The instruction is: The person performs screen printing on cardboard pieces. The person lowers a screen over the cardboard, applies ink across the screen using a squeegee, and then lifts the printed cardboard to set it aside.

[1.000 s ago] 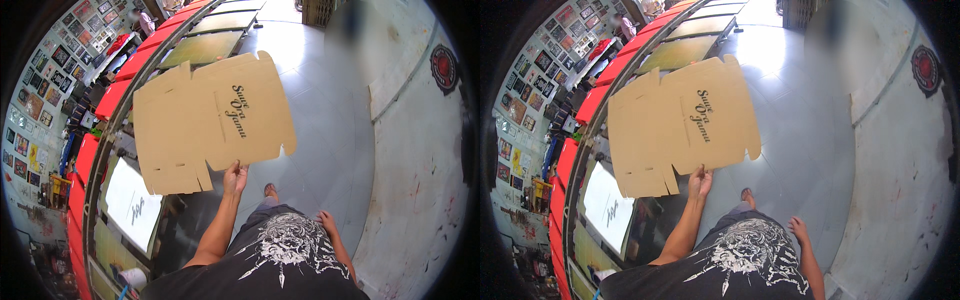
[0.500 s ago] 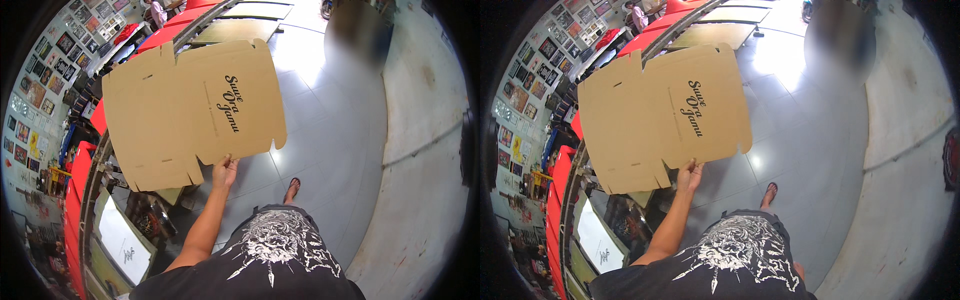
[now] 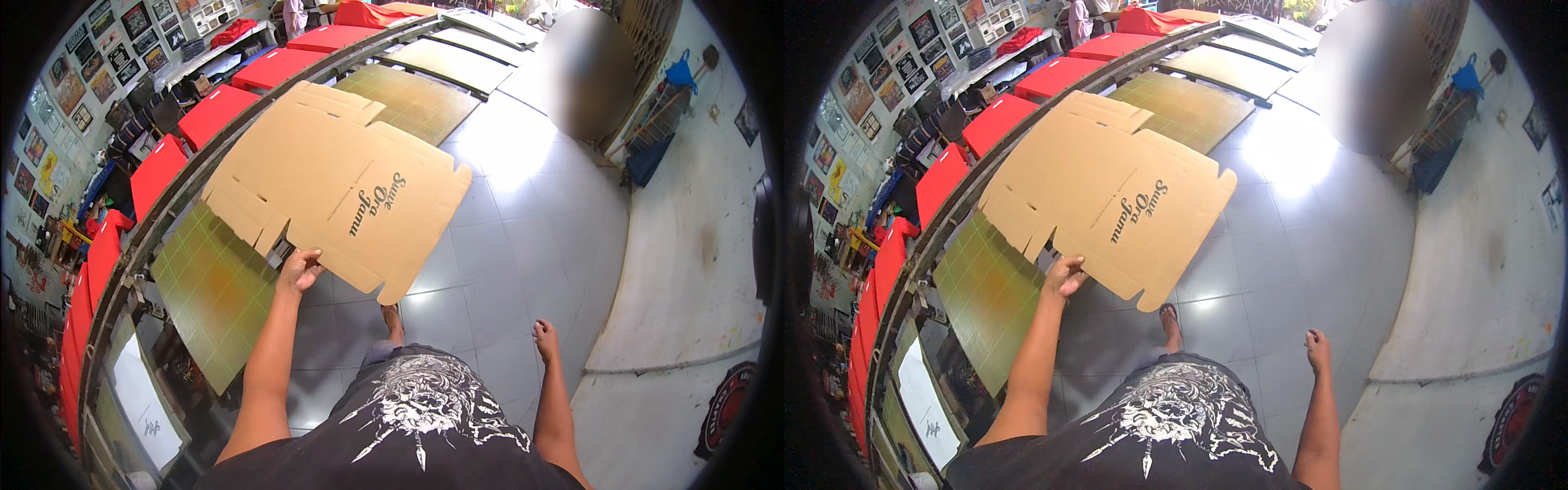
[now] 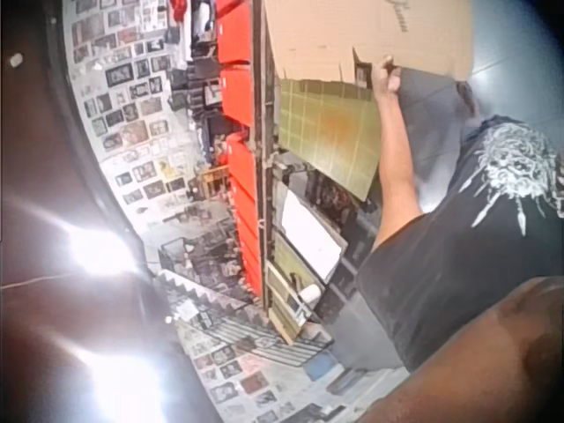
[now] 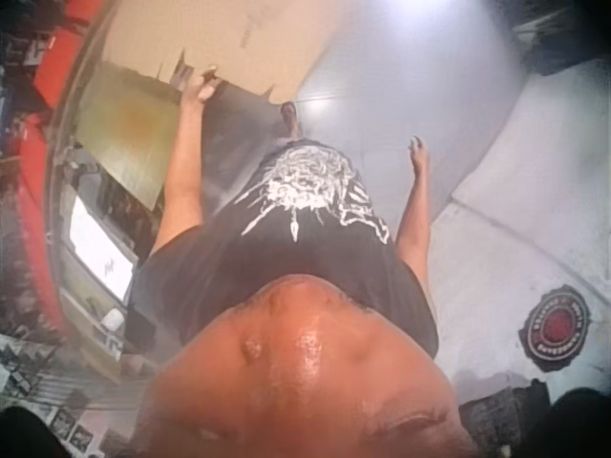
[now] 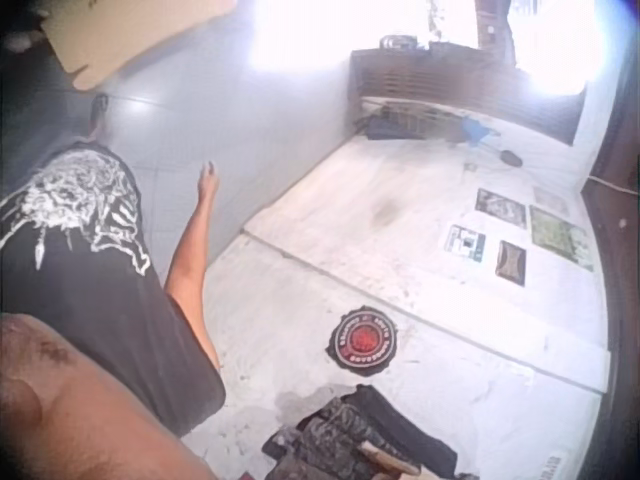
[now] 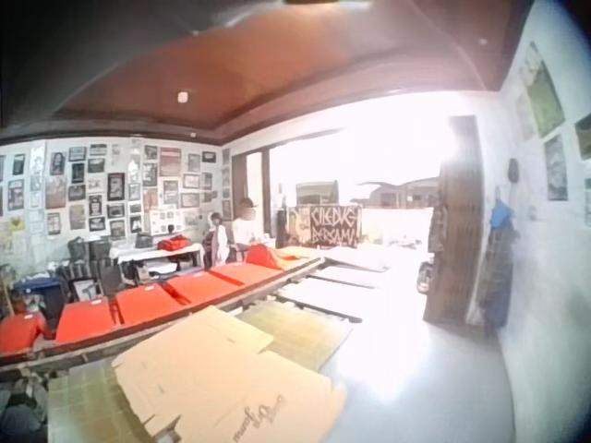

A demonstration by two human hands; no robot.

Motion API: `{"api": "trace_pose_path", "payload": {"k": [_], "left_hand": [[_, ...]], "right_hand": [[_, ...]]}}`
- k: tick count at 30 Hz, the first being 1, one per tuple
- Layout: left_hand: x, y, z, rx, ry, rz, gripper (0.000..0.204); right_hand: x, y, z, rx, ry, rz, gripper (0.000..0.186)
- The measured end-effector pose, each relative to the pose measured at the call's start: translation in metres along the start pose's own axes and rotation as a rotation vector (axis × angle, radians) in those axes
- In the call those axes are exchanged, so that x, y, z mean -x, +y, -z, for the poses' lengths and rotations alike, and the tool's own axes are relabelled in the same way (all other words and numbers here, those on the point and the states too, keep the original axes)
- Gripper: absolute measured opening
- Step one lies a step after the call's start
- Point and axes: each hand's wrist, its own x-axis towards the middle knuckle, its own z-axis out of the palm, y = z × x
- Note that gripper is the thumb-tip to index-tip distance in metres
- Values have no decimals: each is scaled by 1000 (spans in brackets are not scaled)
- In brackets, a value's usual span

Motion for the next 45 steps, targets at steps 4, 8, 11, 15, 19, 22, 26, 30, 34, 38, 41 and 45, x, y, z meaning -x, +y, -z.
{"api": "trace_pose_path", "payload": {"k": [4,8,11,15,19,22,26,30,34,38,41,45], "left_hand": [[-73,-4,-23,7,-15,38,32],[-184,-8,-51,96,-142,121,34],[-256,-9,-62,98,-166,153,34],[-335,-11,-82,24,-138,160,33],[-406,2,-90,16,-93,153,33],[-427,-10,-101,-63,194,90,57],[-392,-25,-152,-241,370,-43,85],[-368,-57,-182,-82,570,-10,79],[-367,-88,-205,-92,625,-121,70],[-375,-110,-216,-185,743,-240,64],[-375,-116,-232,-215,791,-229,63],[-379,-123,-234,-340,849,-300,62]], "right_hand": [[-33,-8,-36,-25,-84,-84,36],[-65,31,-60,125,-219,-94,37],[-47,35,-81,28,-200,-334,36],[-33,39,-84,42,-206,-528,40],[-80,13,-87,126,-297,-594,43],[-137,12,-84,180,-405,-554,42],[-289,-15,-95,132,-408,-342,38],[-448,-107,-115,-7,-514,-208,38],[-527,-302,-139,-276,-629,-146,45],[-537,-404,-169,-422,-745,-75,42],[-549,-409,-186,-437,-694,-34,39],[-564,-409,-205,-399,-616,25,34]]}}
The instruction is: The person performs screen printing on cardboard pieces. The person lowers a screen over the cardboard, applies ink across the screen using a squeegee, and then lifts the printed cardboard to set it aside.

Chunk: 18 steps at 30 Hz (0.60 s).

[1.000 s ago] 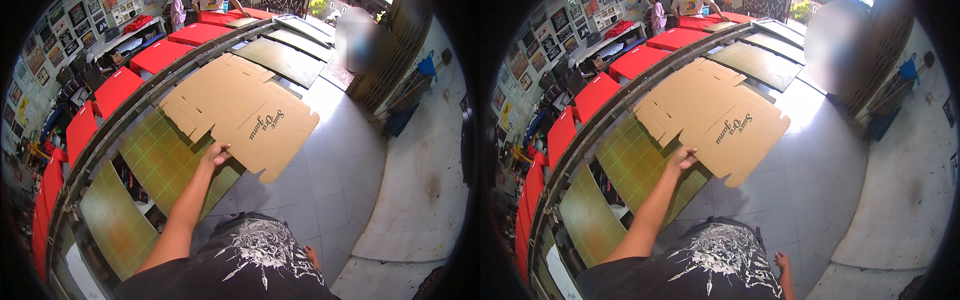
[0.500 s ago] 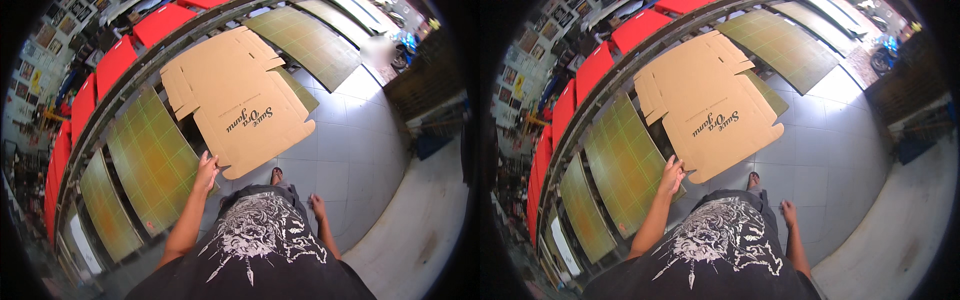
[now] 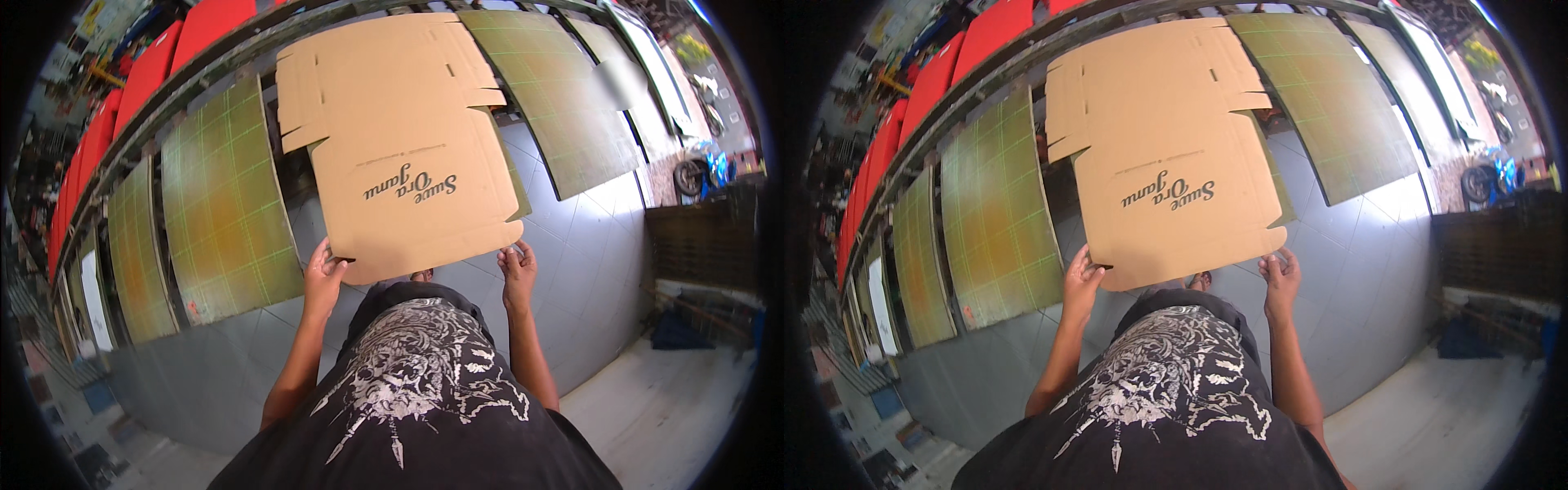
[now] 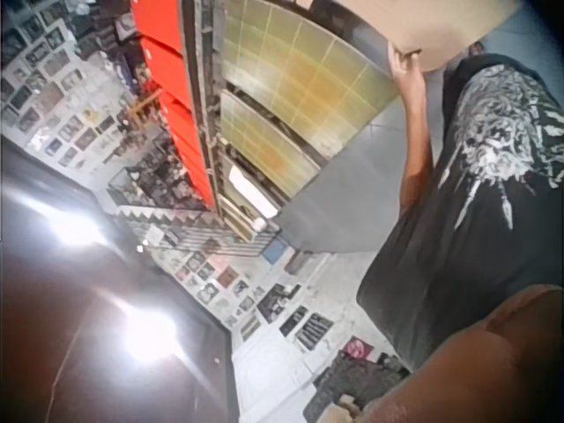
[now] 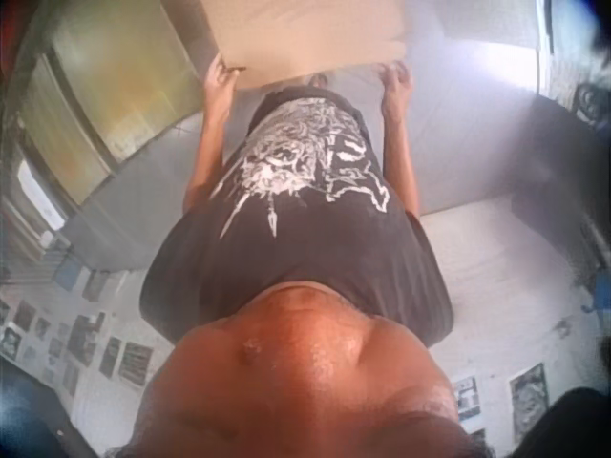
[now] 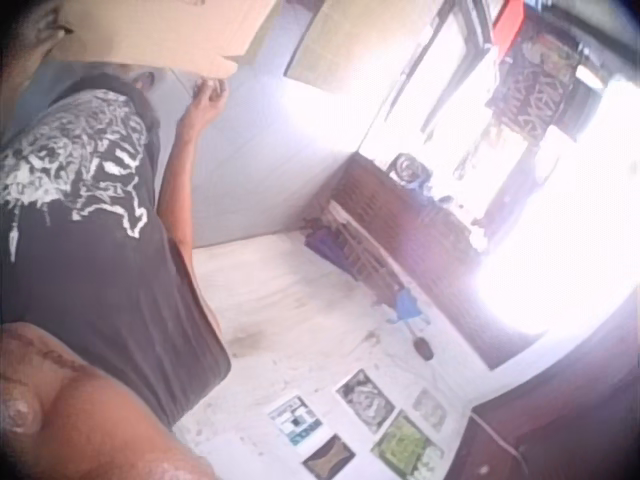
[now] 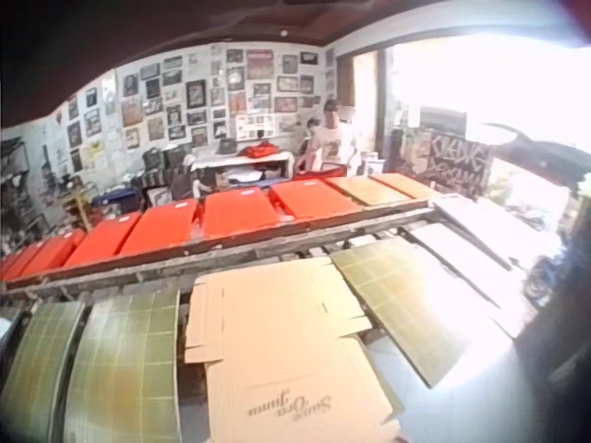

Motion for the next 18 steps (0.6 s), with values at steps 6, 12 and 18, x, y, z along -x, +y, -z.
{"api": "trace_pose_path", "payload": {"k": [6,12,18], "left_hand": [[5,-11,-3,-252,15,-114,78],[13,-14,-2,-689,38,-362,109],[5,-11,-1,-802,6,-409,114]], "right_hand": [[-20,-5,0,149,-18,6,30],[-26,0,1,202,-79,49,24],[-33,4,7,242,-107,77,12]]}}
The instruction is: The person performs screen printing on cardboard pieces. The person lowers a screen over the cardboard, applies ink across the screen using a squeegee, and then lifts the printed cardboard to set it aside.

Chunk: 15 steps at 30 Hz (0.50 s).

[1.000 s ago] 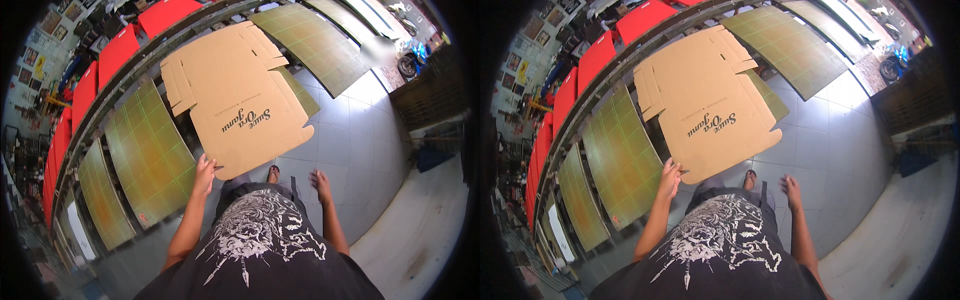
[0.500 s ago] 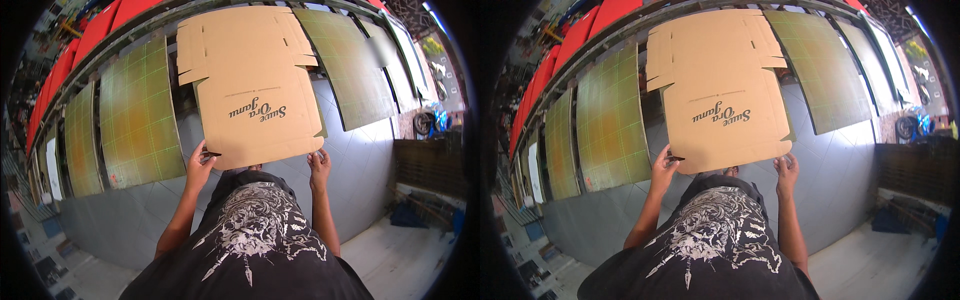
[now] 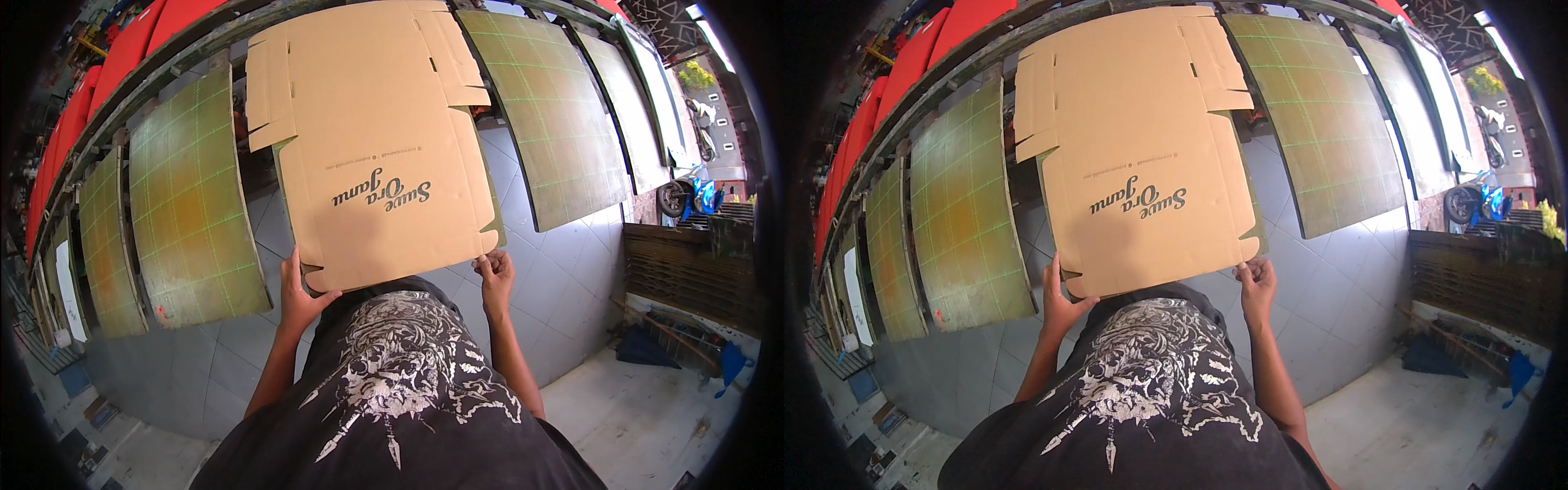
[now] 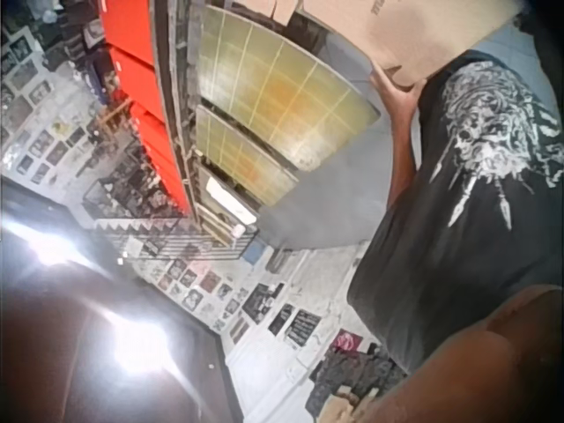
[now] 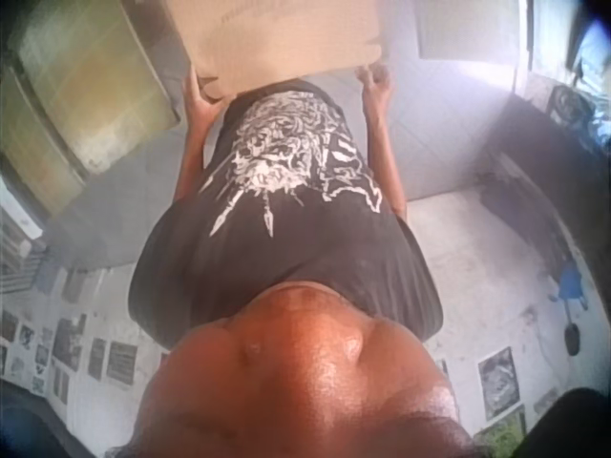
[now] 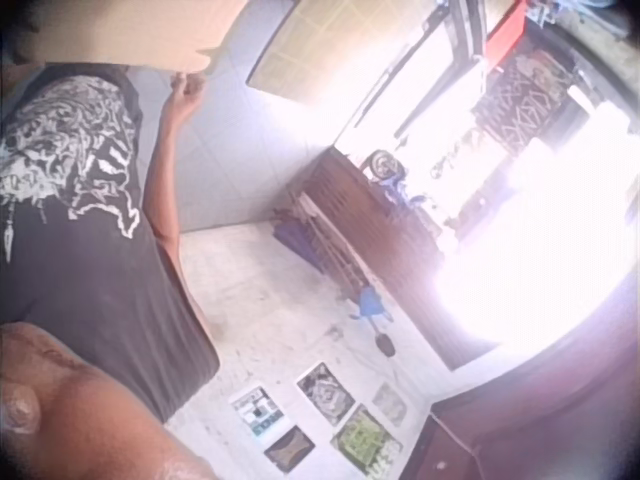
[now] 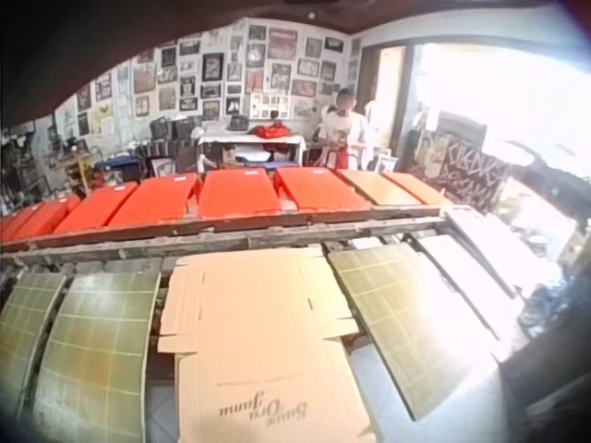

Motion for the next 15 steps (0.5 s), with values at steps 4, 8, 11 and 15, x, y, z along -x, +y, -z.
{"api": "trace_pose_path", "payload": {"k": [4,8,11,15], "left_hand": [[-4,2,-5,-17,-26,58,119],[-6,-1,-7,-2,-22,61,122],[-5,-5,-10,16,-6,44,122],[-9,1,-11,0,-28,58,124]], "right_hand": [[-6,-6,5,-31,-22,-14,11],[-8,-2,13,-22,-56,-32,10],[-10,-2,14,16,-81,-24,10],[-18,8,21,7,-116,13,9]]}}
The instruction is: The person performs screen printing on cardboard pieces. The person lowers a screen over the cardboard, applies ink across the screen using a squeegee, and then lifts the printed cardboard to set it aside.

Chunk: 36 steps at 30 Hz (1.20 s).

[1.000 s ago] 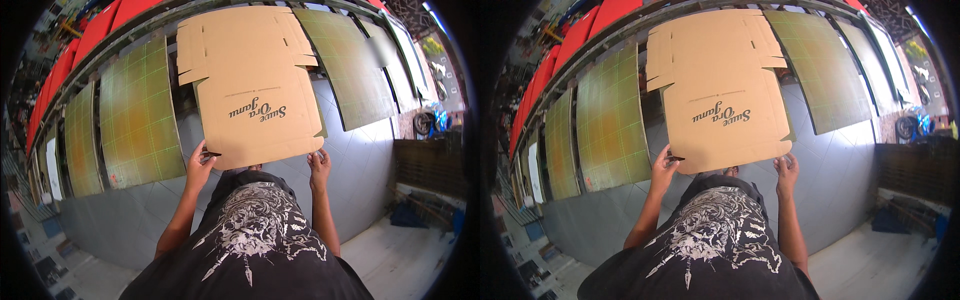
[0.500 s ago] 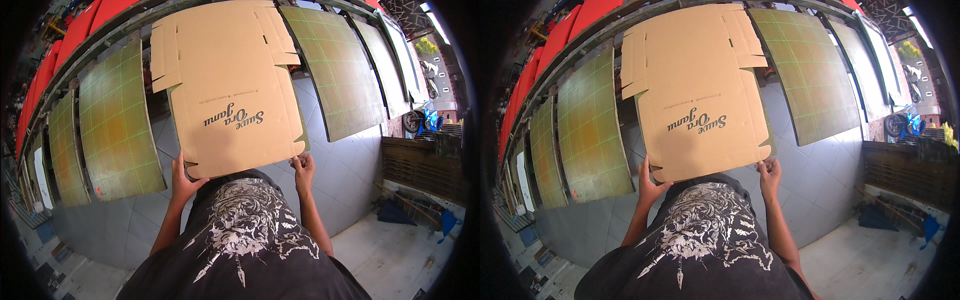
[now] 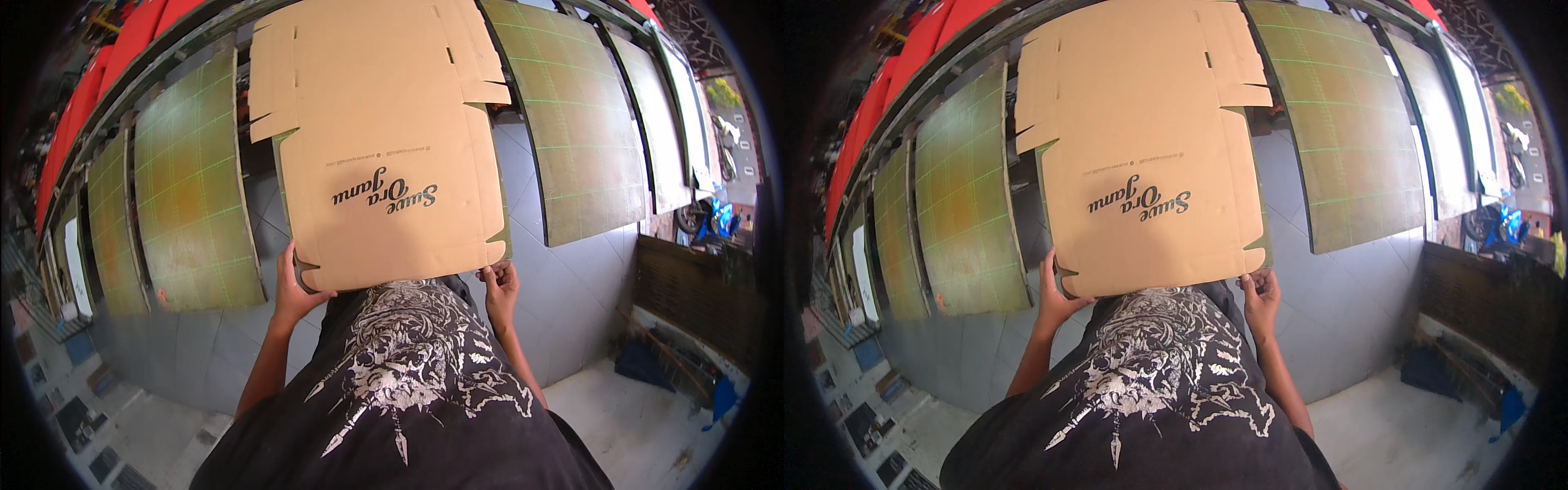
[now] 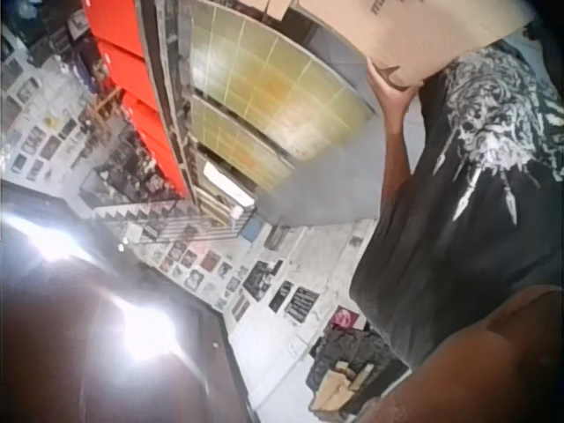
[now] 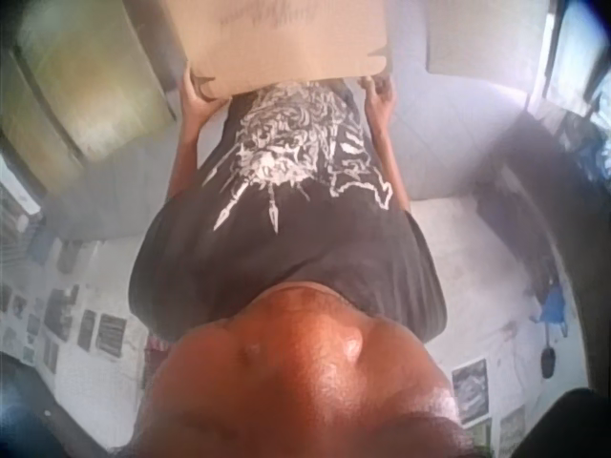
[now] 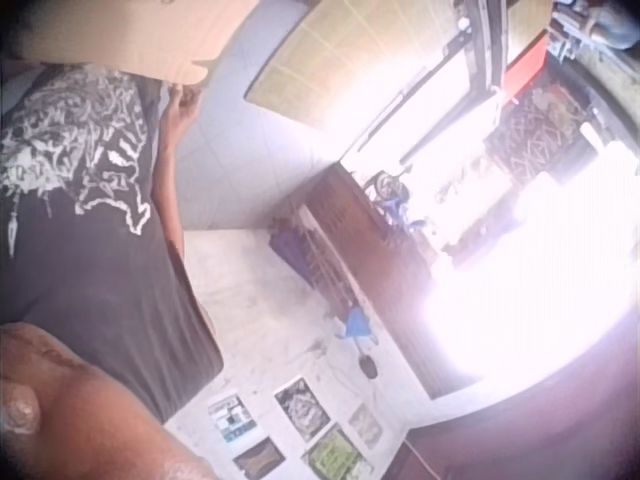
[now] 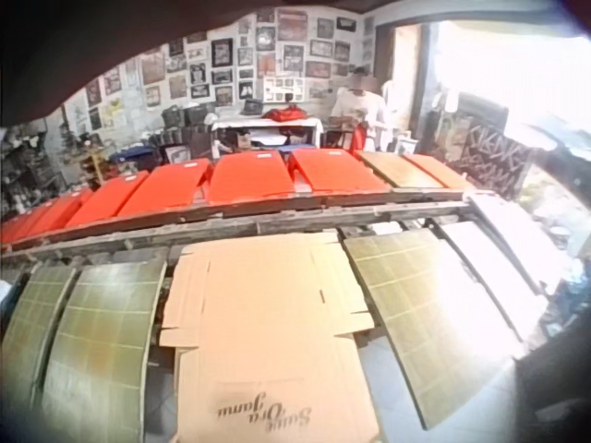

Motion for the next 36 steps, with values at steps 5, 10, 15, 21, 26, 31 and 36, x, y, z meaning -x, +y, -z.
{"api": "trace_pose_path", "payload": {"k": [5,10,15,21,26,31,36], "left_hand": [[19,3,-10,58,136,96,121],[110,-34,-103,607,511,451,104],[279,-106,-217,567,80,937,57],[488,-149,-285,399,-2,1093,50],[548,-156,-289,530,-29,1115,47],[620,-228,-228,638,39,1161,43],[690,-336,-127,718,254,1232,40]], "right_hand": [[-16,15,23,55,-146,65,5],[-45,65,56,511,-413,193,11],[-83,146,79,1136,-857,107,35],[-79,189,46,1330,-1054,368,44],[-46,160,-56,1349,-982,395,44],[66,197,-131,1264,-823,261,48],[231,191,-203,1148,-1477,525,50]]}}
